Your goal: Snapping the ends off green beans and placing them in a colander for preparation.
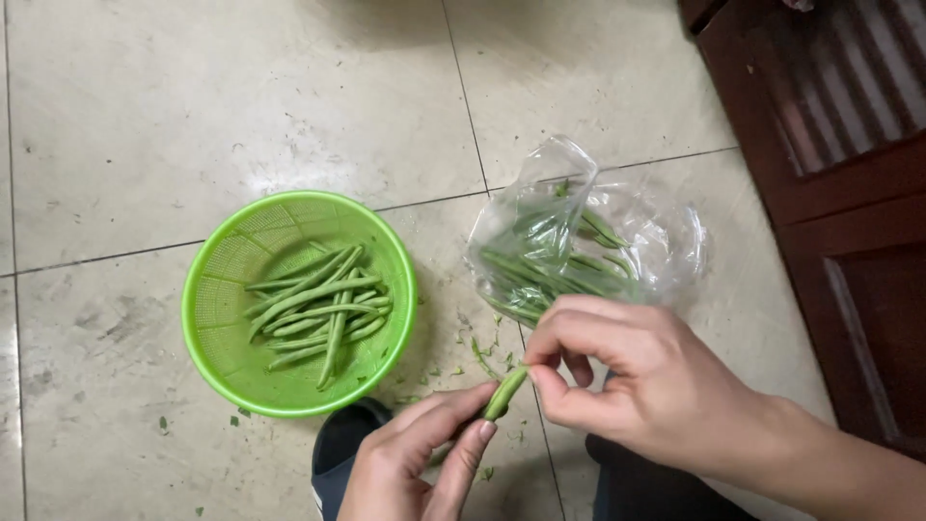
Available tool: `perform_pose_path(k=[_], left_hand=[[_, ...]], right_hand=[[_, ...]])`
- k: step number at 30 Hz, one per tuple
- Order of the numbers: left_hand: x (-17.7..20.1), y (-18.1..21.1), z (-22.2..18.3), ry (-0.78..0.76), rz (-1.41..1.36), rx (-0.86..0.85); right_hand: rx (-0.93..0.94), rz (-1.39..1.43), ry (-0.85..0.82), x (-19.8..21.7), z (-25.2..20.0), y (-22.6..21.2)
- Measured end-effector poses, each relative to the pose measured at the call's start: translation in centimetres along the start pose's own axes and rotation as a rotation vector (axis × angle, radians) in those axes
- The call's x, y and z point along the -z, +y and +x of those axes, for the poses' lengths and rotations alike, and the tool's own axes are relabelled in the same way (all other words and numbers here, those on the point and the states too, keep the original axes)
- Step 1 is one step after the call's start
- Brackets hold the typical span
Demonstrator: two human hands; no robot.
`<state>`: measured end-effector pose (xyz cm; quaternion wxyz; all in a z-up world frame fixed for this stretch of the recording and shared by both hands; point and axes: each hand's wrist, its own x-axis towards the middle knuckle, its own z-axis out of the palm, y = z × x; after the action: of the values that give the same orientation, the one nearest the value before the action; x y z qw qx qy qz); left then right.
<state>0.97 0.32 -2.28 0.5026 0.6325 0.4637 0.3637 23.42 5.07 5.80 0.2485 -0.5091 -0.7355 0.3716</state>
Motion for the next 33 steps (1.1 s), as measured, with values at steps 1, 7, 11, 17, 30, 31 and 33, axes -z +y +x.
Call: perform_pose_path(k=[1,7,11,17,30,31,33], left_hand=[[-0.1,-0.2,-0.1,0.003,0.003,-0.003],[-1.9,-3.1,-1.3,0.051,-0.474,0.419],[-1.9,-4.2,-1.7,0.03,-0.816,0.598],[-2.2,-5.9,-2.3,0.034,-1.031,0.827],[-0.1,-6.1,-0.1,0.424,-0.986,0.903],[0.1,-5.4,0.2,0.424,-0.986,0.902],[0.6,-4.1,0.9,0.458,-0.98,0.95]], right_hand=[[0.005,0.0,0.001,-0.3,0.1,-0.1],[0.232,-0.228,0.159,-2.1,0.8,-0.4],[0.289,-0.214,0.184,-3.3,0.4,-0.1],[0.275,-0.185,0.167,-4.0,-0.4,0.6],[0.244,-0.147,0.16,-4.8,-1.9,0.9],[0.245,-0.147,0.161,-4.8,-1.9,0.8],[0.26,-0.168,0.185,-4.7,-1.8,0.7]])
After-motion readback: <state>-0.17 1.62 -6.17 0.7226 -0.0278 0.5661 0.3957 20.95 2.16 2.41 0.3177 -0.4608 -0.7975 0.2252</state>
